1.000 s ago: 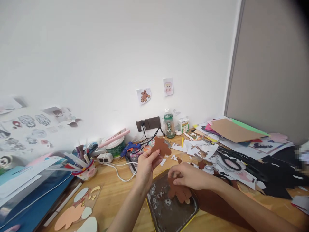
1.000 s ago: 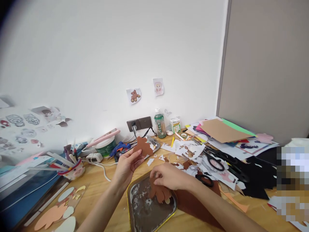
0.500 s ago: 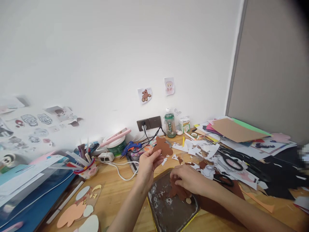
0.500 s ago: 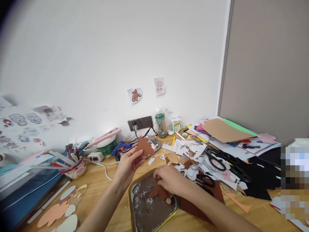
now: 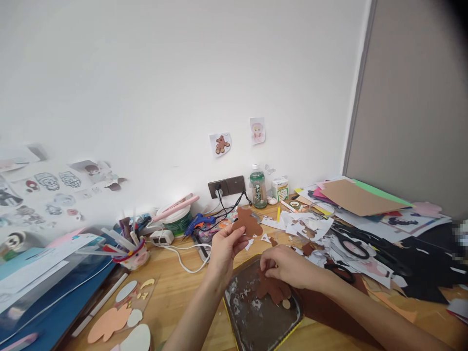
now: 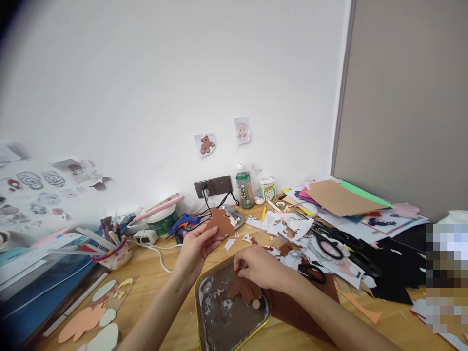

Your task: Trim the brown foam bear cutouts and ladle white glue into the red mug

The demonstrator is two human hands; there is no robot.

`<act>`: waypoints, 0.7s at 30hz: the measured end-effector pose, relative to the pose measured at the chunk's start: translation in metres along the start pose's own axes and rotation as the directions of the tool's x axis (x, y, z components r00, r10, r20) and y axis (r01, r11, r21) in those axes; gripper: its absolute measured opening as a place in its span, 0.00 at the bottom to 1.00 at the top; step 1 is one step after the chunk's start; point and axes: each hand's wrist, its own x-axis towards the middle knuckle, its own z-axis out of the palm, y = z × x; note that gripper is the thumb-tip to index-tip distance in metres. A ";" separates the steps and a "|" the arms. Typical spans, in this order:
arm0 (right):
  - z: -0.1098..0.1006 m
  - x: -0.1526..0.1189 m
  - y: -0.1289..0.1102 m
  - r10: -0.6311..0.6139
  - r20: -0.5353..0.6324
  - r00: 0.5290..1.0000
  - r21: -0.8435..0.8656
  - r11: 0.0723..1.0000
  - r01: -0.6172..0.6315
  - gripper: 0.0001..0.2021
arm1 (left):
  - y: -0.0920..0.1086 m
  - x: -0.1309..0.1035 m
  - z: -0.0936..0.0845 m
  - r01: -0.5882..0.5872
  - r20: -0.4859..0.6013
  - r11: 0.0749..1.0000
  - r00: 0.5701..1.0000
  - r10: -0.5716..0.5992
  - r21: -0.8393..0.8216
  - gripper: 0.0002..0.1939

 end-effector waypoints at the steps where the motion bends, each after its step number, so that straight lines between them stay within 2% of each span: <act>1: -0.002 0.000 0.000 0.005 0.002 1.000 0.028 1.000 -0.005 0.05 | 0.000 0.000 0.000 -0.003 -0.001 1.000 1.000 0.003 0.003 0.09; 4: -0.013 0.001 -0.002 0.018 -0.002 1.000 0.121 0.993 -0.018 0.04 | 0.000 0.001 -0.002 -0.013 0.001 1.000 1.000 0.013 0.018 0.09; 8: -0.038 -0.001 -0.009 0.020 -0.030 0.999 0.250 0.968 -0.012 0.05 | -0.003 0.002 -0.002 -0.012 0.022 0.998 1.000 0.011 0.055 0.08; 11: -0.055 -0.003 -0.016 0.072 -0.132 0.989 0.369 0.929 -0.018 0.06 | -0.008 -0.002 0.003 0.007 0.078 0.995 0.997 -0.015 0.097 0.09; 13: -0.062 -0.004 -0.019 0.123 -0.224 0.967 0.437 0.899 -0.013 0.07 | -0.011 -0.007 0.007 0.016 0.152 0.991 0.988 -0.036 0.130 0.10; 16: -0.066 -0.005 -0.022 0.147 -0.308 0.940 0.441 0.898 0.004 0.06 | -0.015 -0.015 0.012 0.019 0.253 0.990 0.966 -0.055 0.143 0.11; 21: -0.065 -0.005 -0.020 0.126 -0.347 0.929 0.405 0.914 0.027 0.05 | -0.015 -0.021 0.015 0.024 0.321 0.995 0.946 -0.053 0.093 0.10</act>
